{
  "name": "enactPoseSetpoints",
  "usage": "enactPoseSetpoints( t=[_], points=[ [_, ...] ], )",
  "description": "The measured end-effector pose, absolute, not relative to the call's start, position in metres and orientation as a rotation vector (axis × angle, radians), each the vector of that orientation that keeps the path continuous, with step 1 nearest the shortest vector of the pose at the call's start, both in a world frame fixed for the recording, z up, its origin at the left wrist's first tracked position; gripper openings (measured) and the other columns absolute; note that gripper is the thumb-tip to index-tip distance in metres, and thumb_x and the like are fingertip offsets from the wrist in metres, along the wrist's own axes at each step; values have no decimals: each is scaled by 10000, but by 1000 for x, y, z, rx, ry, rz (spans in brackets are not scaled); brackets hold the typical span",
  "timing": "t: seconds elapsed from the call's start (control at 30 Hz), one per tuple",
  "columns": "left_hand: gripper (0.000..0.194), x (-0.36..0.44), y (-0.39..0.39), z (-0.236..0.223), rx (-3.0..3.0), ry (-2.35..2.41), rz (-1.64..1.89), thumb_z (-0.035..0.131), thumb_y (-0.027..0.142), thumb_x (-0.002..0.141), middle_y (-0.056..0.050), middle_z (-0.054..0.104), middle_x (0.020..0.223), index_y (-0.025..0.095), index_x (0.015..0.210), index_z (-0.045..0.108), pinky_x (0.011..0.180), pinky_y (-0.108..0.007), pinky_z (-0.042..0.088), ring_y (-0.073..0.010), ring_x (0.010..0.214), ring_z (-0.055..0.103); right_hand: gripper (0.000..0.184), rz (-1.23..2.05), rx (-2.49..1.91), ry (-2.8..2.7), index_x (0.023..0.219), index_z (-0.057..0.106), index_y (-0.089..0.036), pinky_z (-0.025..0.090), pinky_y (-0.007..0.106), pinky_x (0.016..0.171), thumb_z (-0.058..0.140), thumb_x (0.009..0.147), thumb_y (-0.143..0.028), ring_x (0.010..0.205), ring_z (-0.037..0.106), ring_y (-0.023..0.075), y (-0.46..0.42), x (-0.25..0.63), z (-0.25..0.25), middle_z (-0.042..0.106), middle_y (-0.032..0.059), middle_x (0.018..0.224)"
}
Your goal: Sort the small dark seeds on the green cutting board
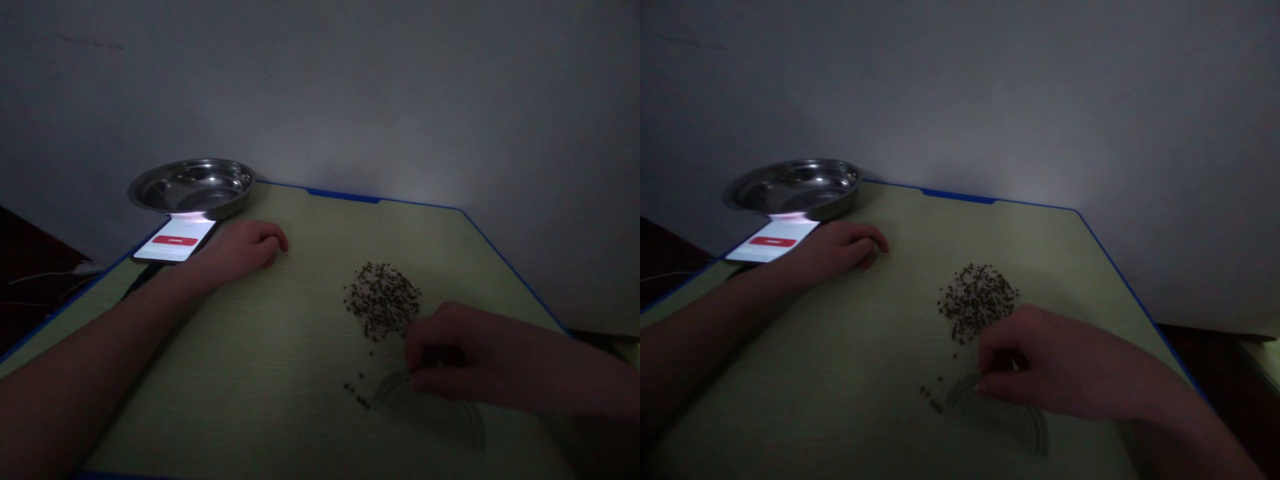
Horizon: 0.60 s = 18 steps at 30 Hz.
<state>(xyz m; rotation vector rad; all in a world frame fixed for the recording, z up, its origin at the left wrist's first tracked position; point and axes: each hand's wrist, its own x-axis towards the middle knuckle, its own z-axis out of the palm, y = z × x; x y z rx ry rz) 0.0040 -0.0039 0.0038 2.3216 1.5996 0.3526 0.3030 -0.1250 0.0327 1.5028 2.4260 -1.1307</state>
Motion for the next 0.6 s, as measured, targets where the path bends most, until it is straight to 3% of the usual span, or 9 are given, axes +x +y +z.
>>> enactPoseSetpoints(
  t=[0.6],
  points=[
    [317, 2, -2, 2, 2341, 1581, 356, 398, 287, 773, 13, 656, 599, 212, 854, 695, 555, -262, 354, -142, 556, 542, 199, -1166, 1497, 2409, 771, 679, -214, 368, 229, 524, 595, 834, -384, 634, 554, 136, -121, 298, 28, 637, -10, 716]
  ],
)
